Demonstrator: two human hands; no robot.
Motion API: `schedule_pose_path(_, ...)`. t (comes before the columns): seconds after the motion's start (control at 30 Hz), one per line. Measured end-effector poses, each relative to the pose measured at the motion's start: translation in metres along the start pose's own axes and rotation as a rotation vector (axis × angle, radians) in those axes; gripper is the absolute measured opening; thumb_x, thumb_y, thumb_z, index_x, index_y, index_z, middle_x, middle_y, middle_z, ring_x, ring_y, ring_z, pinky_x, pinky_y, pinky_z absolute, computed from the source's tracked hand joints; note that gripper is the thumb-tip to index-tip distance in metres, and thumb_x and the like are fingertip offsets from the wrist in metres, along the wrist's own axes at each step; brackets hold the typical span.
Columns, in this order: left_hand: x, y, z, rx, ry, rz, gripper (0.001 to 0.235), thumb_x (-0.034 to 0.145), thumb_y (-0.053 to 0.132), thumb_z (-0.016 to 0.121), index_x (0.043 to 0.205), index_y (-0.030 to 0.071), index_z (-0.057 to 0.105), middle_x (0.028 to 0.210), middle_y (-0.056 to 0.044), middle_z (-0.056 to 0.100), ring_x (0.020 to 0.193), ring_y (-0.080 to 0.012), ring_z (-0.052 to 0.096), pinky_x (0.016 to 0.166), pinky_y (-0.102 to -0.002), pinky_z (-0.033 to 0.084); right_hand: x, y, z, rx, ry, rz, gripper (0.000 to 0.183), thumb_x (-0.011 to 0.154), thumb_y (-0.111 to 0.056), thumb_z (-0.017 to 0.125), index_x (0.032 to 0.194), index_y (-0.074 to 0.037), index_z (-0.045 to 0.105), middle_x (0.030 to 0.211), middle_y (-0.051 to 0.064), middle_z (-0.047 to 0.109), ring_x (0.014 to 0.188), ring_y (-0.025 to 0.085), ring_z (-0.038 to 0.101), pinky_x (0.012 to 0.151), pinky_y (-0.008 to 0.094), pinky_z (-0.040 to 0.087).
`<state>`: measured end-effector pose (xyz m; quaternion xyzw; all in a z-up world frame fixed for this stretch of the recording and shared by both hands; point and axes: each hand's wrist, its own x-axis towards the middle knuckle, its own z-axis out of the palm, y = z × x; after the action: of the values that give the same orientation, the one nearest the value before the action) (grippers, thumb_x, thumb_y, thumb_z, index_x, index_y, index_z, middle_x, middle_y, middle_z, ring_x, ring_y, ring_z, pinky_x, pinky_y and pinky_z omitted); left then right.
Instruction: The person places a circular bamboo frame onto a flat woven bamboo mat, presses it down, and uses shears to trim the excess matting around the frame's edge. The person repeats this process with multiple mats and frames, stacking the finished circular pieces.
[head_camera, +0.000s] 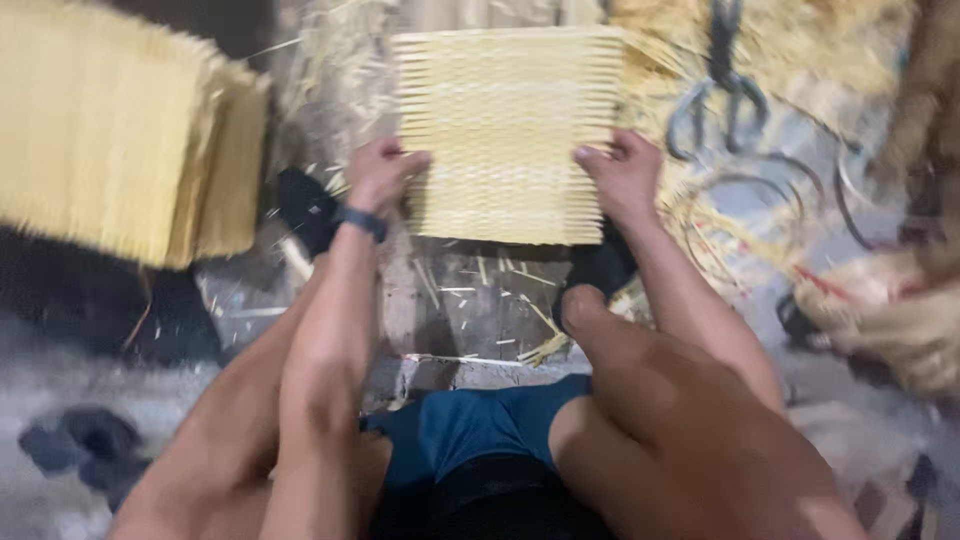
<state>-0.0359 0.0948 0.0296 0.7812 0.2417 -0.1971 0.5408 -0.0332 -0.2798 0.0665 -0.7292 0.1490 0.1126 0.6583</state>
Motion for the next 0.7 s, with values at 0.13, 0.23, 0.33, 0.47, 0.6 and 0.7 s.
schedule_pose_path(0.13, -0.012, 0.019, -0.007, -0.085, -0.036, -0.099, 0.023, 0.082, 0.015, 0.085, 0.098, 0.005, 0.072, 0.088, -0.001, 0.074, 0.074, -0.0099, 0.066, 0.064, -0.027, 0.052, 0.001, 0.024, -0.002, 0.094, 0.051, -0.034, 0.03, 0.086, -0.007, 0.083, 0.109, 0.0, 0.066, 0.094, 0.004, 0.076, 0.083, 0.009, 0.073, 0.071, 0.025, 0.06)
schedule_pose_path(0.23, -0.026, 0.032, -0.006, -0.274, -0.043, -0.15, 0.027, 0.084, 0.009, 0.084, 0.107, 0.002, 0.071, 0.085, 0.001, 0.068, 0.071, -0.0102, 0.062, 0.059, -0.026, 0.047, 0.004, 0.05, -0.048, 0.092, 0.16, 0.075, 0.028, 0.092, -0.012, 0.079, 0.116, -0.005, 0.067, 0.083, 0.003, 0.069, 0.07, 0.01, 0.064, 0.06, 0.024, 0.052)
schedule_pose_path(0.33, -0.034, 0.046, -0.001, -0.308, 0.026, -0.139, 0.046, 0.081, 0.006, 0.084, 0.121, -0.001, 0.06, 0.092, -0.002, 0.071, 0.075, -0.0115, 0.068, 0.06, -0.026, 0.052, 0.002, 0.072, -0.143, -0.316, 0.493, -0.038, 0.019, 0.092, -0.009, 0.077, 0.11, -0.01, 0.07, 0.089, 0.002, 0.072, 0.078, 0.011, 0.068, 0.069, 0.026, 0.057)
schedule_pose_path(0.47, -0.035, 0.052, -0.006, -0.337, 0.135, -0.159, 0.064, 0.083, 0.007, 0.081, 0.139, 0.004, 0.048, 0.102, -0.004, 0.068, 0.08, -0.0134, 0.067, 0.061, -0.026, 0.054, -0.041, 0.078, -0.212, -0.848, 0.435, -0.206, 0.025, 0.089, -0.005, 0.078, 0.112, -0.007, 0.067, 0.107, 0.013, 0.064, 0.097, 0.026, 0.064, 0.085, 0.041, 0.053)
schedule_pose_path(0.6, -0.032, 0.048, -0.025, -0.342, 0.293, -0.016, 0.063, 0.089, 0.005, 0.08, 0.141, 0.002, 0.045, 0.114, -0.008, 0.063, 0.093, -0.0169, 0.072, 0.071, -0.028, 0.061, -0.045, 0.062, -0.216, -1.273, 0.316, -0.427, 0.037, 0.081, -0.009, 0.078, 0.117, -0.01, 0.072, 0.116, 0.016, 0.061, 0.102, 0.038, 0.058, 0.087, 0.048, 0.048)
schedule_pose_path(0.7, -0.037, 0.054, -0.033, -0.44, 0.325, 0.088, 0.061, 0.091, 0.005, 0.078, 0.141, -0.001, 0.044, 0.115, -0.012, 0.062, 0.093, -0.0184, 0.068, 0.07, -0.028, 0.057, -0.02, 0.053, -0.224, -1.405, 0.338, -0.415, 0.014, 0.082, -0.018, 0.08, 0.092, -0.015, 0.07, 0.118, 0.012, 0.065, 0.11, 0.036, 0.061, 0.092, 0.05, 0.048)
